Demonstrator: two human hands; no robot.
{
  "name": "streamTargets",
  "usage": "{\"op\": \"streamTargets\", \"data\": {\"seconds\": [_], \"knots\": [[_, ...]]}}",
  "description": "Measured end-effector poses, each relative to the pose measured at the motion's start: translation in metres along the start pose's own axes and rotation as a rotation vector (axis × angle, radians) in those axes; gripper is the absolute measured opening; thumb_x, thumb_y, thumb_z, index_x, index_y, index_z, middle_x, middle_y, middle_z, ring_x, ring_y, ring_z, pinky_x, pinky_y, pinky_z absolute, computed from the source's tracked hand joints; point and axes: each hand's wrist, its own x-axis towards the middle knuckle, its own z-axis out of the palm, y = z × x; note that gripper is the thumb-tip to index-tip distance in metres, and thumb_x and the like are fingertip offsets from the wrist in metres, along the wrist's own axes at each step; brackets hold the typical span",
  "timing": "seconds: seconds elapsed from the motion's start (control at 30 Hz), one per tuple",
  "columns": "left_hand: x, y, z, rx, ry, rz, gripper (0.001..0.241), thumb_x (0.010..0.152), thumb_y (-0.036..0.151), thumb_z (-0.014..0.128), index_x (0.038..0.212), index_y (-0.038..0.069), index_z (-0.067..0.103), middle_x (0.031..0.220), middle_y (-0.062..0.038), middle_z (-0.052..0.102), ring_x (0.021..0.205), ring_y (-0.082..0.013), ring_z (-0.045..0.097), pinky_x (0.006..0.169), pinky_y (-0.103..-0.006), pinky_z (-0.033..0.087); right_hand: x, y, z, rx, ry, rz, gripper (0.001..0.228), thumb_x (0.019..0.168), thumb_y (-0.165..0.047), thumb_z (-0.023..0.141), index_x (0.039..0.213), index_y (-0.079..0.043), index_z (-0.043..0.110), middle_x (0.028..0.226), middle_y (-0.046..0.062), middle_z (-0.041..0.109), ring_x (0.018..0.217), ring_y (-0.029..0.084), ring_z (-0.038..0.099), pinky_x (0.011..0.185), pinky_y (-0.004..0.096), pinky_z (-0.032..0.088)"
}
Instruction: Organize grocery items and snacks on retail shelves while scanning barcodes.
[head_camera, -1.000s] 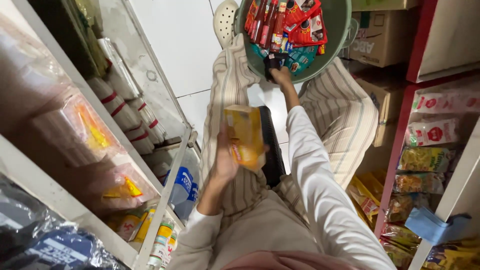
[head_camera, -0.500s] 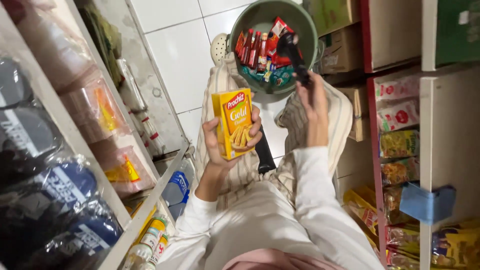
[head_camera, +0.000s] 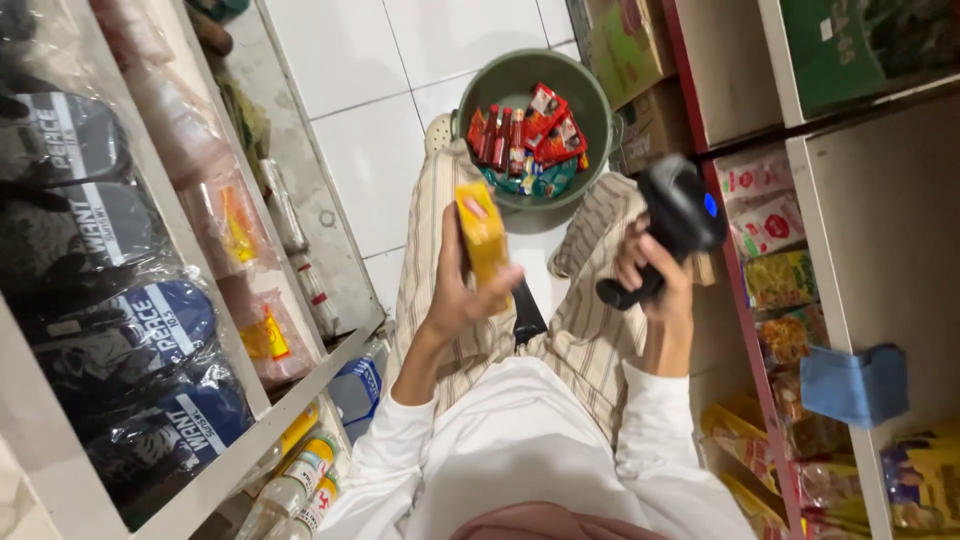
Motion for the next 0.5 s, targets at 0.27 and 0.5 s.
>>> {"op": "streamTargets", "data": {"seconds": [0.27,0.5], "knots": [[-0.003,0.016,-0.015,0.578,-0.082,0.35,0.096,0.061,0.016,0.099,0.141,0.011,0.047,0.125,-0.013,0.062,0.111,-0.0278,0.065,0.094,-0.0368,0.055,-0.051,-0.022,0.001,-0.105,-0.173,-0.064,0.041,0.094,-0.029,0.077,0.113,0.002,0.057,0.077,0.005,0.052,0.063,0.015,0.048,0.06,0.028,0.037],[-0.015,-0.011,0.006,-0.086,0.13,-0.026,0.082,0.089,0.031,0.091,0.144,0.004,0.036,0.129,-0.01,0.057,0.122,-0.0206,0.06,0.105,-0.0336,0.052,-0.068,-0.032,0.009,-0.176,-0.221,-0.182,0.049,0.088,-0.036,0.083,0.112,0.001,0.06,0.076,0.005,0.055,0.06,0.013,0.051,0.056,0.028,0.038]]}}
